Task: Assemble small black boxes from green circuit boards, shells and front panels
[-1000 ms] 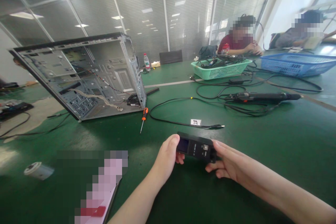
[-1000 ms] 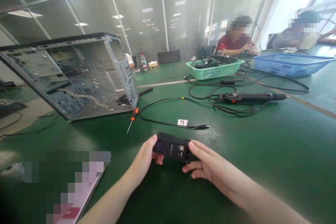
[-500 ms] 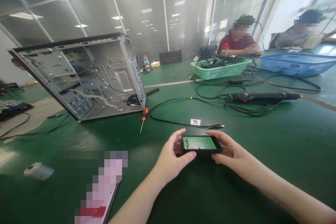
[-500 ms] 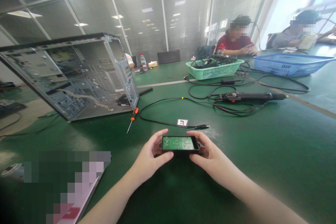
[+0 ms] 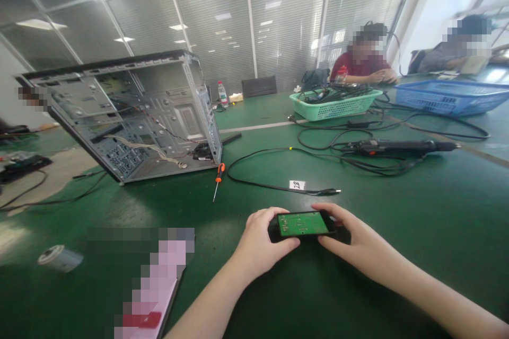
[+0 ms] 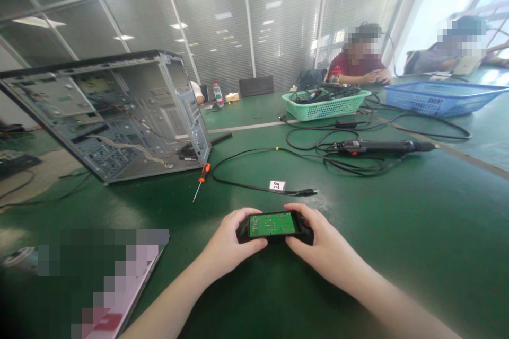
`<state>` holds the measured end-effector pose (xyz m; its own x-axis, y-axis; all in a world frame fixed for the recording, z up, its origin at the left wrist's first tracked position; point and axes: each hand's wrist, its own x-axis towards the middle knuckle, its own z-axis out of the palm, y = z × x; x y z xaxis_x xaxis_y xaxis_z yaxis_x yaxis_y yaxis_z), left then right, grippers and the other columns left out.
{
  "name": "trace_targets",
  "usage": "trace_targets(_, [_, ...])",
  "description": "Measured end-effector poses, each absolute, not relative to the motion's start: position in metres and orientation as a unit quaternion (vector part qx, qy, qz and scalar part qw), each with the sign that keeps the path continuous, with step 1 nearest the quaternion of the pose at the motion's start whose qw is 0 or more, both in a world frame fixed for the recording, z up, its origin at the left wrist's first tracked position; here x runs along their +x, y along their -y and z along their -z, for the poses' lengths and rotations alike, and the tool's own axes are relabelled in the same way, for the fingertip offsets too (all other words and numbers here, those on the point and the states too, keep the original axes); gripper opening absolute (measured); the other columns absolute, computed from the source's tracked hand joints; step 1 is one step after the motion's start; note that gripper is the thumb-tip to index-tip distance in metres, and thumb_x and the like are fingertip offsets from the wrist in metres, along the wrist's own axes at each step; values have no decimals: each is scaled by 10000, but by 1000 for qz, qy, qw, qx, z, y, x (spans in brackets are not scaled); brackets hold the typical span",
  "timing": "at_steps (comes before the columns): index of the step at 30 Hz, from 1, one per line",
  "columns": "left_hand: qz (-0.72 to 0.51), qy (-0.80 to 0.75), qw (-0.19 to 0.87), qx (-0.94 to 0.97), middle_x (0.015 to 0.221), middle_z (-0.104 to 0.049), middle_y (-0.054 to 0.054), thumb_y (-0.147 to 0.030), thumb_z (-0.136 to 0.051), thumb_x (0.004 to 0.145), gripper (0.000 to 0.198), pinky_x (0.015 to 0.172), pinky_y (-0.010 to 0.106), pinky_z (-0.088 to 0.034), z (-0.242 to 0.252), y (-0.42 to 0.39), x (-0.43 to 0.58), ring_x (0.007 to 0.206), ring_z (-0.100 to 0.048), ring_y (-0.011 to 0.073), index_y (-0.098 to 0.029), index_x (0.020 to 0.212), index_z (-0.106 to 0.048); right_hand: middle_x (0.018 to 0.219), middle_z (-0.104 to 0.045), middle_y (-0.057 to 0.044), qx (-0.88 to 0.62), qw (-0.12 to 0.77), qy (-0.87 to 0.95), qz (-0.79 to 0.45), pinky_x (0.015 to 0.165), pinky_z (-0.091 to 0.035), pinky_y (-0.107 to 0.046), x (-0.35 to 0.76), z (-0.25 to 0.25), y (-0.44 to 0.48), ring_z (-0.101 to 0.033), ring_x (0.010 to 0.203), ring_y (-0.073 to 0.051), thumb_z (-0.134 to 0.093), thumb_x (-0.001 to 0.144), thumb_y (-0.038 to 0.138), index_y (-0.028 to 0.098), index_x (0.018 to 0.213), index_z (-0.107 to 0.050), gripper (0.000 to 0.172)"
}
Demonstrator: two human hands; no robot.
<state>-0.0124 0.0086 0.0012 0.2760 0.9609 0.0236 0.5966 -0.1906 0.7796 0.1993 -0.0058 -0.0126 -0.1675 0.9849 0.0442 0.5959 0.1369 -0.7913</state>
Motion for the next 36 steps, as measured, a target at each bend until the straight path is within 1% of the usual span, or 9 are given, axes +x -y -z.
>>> trace_targets(3, [-253,-553,328,724,1140,-585,45,-282,-753,640,461,972,427,-367,-2,-9,-13,1133,-473,288,-263,1068,-585,1223,-502,-93,-572,279,707,-309,974,-396,-477,198,11,8,-490,1114,-274,-473,754,427,207,1247,-458,540])
trace_targets(7, [-244,-553,309,734,1137,-570,47,-303,-776,618,500,955,423,-367,1,-10,-13,1117,-469,287,-265,1070,-565,1288,-460,-90,-555,260,731,-300,1017,-378,-486,201,8,8,-448,1192,-271,-485,781,449,229,1310,-406,579])
trace_targets(10, [-236,-559,308,733,1145,-563,46,-314,-779,616,510,947,420,-371,2,-9,-12,1123,-459,287,-265,1074,-560,1324,-431,-92,-547,275,744,-266,1038,-367,-486,205,6,6,-422,1224,-267,-487,816,486,236,1334,-391,583])
trace_targets(13, [-235,-560,310,732,1143,-564,44,-320,-777,620,503,942,416,-375,2,-9,-12,1122,-458,284,-265,1071,-562,1290,-469,-87,-528,293,775,-187,1038,-356,-515,203,0,2,-405,1231,-272,-482,852,469,247,1315,-443,515])
trace_targets(17, [-246,-551,291,743,1109,-578,49,-322,-782,615,499,932,410,-380,5,-10,-13,1087,-481,274,-246,1060,-568,1219,-531,-74,-476,249,834,-124,1030,-349,-532,186,-15,-4,-394,1220,-282,-547,851,346,229,1189,-579,359])
trace_targets(21, [-249,-543,280,752,1093,-588,62,-312,-778,623,488,949,418,-367,8,-12,-13,1072,-497,268,-220,1054,-569,1112,-583,-69,-452,213,855,-139,968,-425,-432,161,-28,-11,-487,1095,-245,-608,830,235,191,1054,-647,231])
trace_targets(25, [-245,-553,288,743,1127,-580,78,-295,-788,608,533,961,427,-360,9,-12,-12,1101,-488,278,-212,1082,-557,1027,-619,-63,-471,203,841,-172,900,-459,-388,151,-29,-17,-534,1011,-234,-651,801,236,178,959,-664,169])
trace_targets(30, [-250,-544,279,751,1067,-603,55,-302,-787,606,462,922,420,-383,9,-12,-11,1061,-510,275,-230,1012,-579,1044,-623,-54,-449,210,851,-172,917,-448,-377,155,-22,-19,-534,1024,-222,-644,820,251,188,993,-666,186])
trace_targets(36, [-257,-536,272,757,1033,-611,49,-295,-774,625,417,914,409,-383,11,-13,-11,1037,-519,267,-225,988,-581,1065,-627,-51,-442,214,852,-179,910,-448,-352,152,-22,-17,-559,1017,-208,-626,810,185,166,1016,-638,207])
